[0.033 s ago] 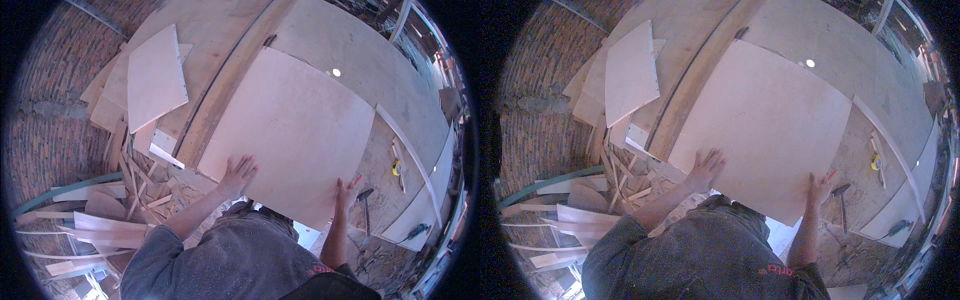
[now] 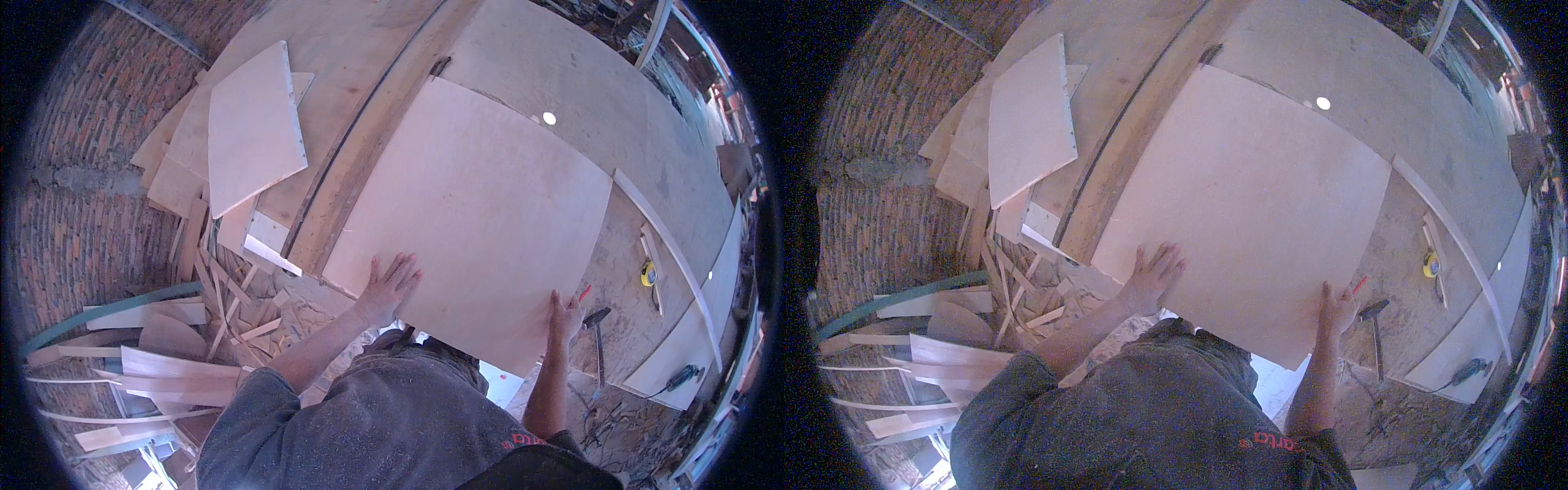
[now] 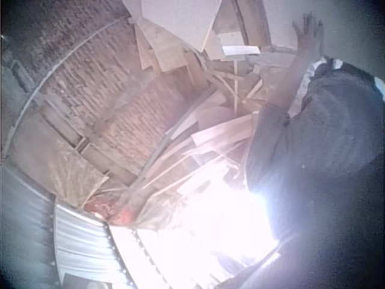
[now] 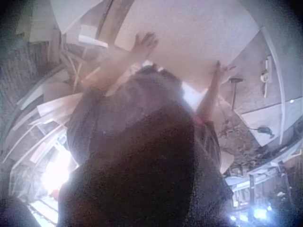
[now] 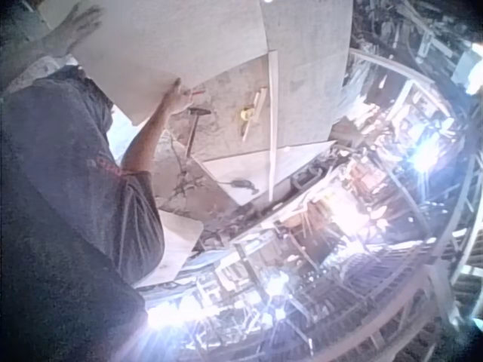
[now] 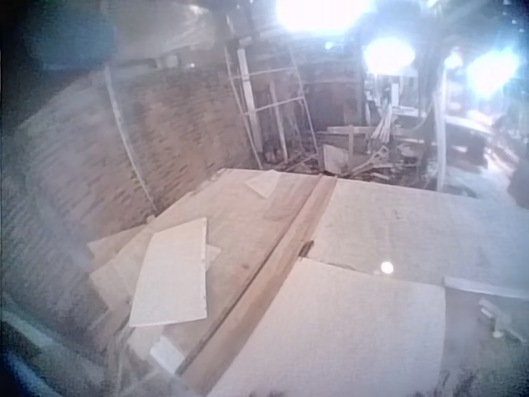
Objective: The person repeatedly picks up rectangular wood panels, places them on a workbench, and uses a pencil and straightedge to draw lines. The person then stacks the marked panels and repeats the process with additional pieces.
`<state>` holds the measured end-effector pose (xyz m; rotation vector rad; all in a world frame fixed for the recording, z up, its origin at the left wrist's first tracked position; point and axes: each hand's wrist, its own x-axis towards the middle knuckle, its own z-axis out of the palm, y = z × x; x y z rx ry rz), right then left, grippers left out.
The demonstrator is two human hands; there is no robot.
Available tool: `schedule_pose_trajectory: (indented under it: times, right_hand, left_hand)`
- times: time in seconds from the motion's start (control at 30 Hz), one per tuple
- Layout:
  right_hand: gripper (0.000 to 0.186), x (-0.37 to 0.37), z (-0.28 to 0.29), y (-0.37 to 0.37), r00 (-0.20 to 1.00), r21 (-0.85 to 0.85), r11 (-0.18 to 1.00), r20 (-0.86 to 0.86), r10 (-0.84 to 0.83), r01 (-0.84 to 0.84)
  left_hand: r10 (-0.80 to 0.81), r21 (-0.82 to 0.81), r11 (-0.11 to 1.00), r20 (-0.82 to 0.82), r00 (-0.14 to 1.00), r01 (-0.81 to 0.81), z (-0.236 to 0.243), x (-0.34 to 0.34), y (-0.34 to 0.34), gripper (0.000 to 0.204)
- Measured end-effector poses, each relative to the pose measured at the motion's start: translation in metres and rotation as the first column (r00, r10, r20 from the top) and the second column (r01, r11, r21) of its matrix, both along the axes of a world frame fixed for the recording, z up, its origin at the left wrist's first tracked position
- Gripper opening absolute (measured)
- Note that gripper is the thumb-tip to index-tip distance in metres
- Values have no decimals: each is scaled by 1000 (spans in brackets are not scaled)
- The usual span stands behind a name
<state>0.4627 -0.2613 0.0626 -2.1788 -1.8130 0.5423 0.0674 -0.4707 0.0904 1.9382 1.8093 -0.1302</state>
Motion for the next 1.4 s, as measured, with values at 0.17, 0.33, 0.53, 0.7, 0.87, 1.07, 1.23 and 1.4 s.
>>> schedule_pose_trajectory:
  times: [0.17, 0.33, 0.53, 0.7, 0.87, 1.07, 1.23, 1.4]
  right_hand:
    - [56, -2, 2, 0, 998, -18, 1000, 55, -24, 25]
    - [57, 2, -7, 0, 996, 2, 1000, 86, -21, 21]
    - [61, 7, -6, 4, 994, -81, 997, 107, 22, -13]
    - [64, 8, -3, 3, 992, -11, 994, 68, 108, -108]
    - [67, 25, -24, 9, 986, -81, 993, 134, 100, -90]
    - [62, 23, -17, -16, 972, -15, 991, 194, 131, -131]
    - [59, 23, -9, -46, 959, 18, 987, 238, 153, -162]
    - [59, 28, -13, -90, 950, 114, 970, 256, 178, -212]
  left_hand:
    - [-1, -29, 1000, 7, 1000, 1, 6, -1, 5, 89]
    - [16, 144, 990, -76, 997, -5, -21, 7, -9, 77]
    - [13, 224, 975, -49, 999, -1, -28, 18, -15, 60]
    - [-15, 307, 951, -60, 998, 33, -35, 20, -18, 63]
    - [-21, 290, 957, -36, 999, 31, -31, 24, -19, 58]
    - [-34, 288, 957, -47, 998, 46, -29, 25, -43, 63]
    - [-45, 268, 961, -103, 994, 72, -28, 29, -72, 62]
    - [-30, 366, 925, -192, 981, 100, -39, 34, -112, 79]
